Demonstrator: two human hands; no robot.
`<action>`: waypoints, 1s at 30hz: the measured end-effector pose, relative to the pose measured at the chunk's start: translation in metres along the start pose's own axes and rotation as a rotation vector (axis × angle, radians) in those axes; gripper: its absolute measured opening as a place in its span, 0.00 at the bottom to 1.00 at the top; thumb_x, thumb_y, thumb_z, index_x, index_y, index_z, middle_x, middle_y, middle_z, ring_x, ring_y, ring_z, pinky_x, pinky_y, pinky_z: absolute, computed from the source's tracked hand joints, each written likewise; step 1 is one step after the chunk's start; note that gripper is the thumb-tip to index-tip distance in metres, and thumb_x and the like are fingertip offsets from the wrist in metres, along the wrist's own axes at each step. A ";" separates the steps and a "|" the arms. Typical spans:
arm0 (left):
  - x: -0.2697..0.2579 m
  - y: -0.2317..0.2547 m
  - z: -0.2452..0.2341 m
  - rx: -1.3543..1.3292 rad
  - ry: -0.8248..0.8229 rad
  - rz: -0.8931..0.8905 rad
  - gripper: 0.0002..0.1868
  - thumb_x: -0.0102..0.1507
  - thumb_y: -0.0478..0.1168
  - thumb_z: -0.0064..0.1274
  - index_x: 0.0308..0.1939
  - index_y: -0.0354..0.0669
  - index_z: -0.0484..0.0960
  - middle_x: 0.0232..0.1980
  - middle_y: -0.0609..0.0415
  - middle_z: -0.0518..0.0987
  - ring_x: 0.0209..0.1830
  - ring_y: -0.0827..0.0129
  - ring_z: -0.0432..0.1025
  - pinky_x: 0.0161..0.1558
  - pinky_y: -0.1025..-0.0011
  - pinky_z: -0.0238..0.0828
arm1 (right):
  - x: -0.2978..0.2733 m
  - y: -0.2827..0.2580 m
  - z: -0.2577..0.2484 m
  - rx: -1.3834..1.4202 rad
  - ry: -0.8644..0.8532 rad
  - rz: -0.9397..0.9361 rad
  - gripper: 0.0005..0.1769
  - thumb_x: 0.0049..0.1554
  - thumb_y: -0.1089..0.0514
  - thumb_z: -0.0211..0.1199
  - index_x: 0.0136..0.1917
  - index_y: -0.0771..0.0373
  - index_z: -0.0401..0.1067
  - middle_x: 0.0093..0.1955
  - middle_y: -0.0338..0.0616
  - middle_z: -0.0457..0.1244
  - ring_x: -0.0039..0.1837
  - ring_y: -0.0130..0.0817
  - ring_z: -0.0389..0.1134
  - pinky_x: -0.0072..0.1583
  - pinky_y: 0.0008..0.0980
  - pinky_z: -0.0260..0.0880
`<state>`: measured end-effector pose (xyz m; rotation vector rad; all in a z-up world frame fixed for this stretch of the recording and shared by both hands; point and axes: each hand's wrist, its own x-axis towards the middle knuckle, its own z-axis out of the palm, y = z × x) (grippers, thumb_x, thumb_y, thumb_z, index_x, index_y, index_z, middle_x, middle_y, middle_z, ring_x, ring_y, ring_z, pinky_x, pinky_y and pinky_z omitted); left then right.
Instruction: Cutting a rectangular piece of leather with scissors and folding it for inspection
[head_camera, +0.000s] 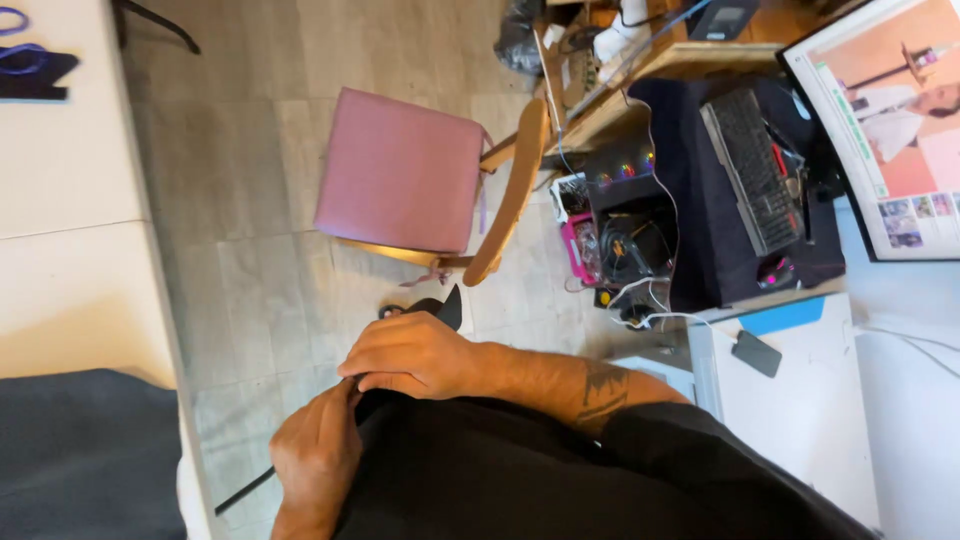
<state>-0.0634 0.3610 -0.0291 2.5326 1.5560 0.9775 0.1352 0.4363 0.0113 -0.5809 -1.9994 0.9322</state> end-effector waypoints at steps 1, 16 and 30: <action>0.009 0.001 0.001 -0.014 -0.038 0.016 0.07 0.72 0.35 0.50 0.43 0.40 0.83 0.26 0.55 0.75 0.19 0.63 0.66 0.23 0.63 0.59 | -0.001 0.003 -0.006 0.017 -0.023 -0.002 0.13 0.69 0.55 0.52 0.54 0.68 0.71 0.50 0.52 0.66 0.50 0.51 0.70 0.53 0.42 0.74; 0.104 -0.017 0.058 -0.397 -0.257 0.183 0.12 0.73 0.34 0.46 0.45 0.30 0.84 0.40 0.47 0.85 0.32 0.55 0.78 0.35 0.62 0.72 | -0.101 0.077 -0.072 -0.391 0.147 0.433 0.32 0.60 0.33 0.59 0.64 0.59 0.69 0.56 0.46 0.68 0.65 0.52 0.70 0.66 0.48 0.72; 0.159 -0.088 0.056 -0.554 -0.286 0.045 0.12 0.72 0.37 0.49 0.44 0.30 0.83 0.42 0.44 0.84 0.38 0.54 0.79 0.46 0.63 0.74 | -0.175 0.051 -0.089 -0.085 0.639 0.865 0.24 0.54 0.48 0.71 0.58 0.63 0.74 0.55 0.47 0.71 0.56 0.39 0.73 0.60 0.36 0.73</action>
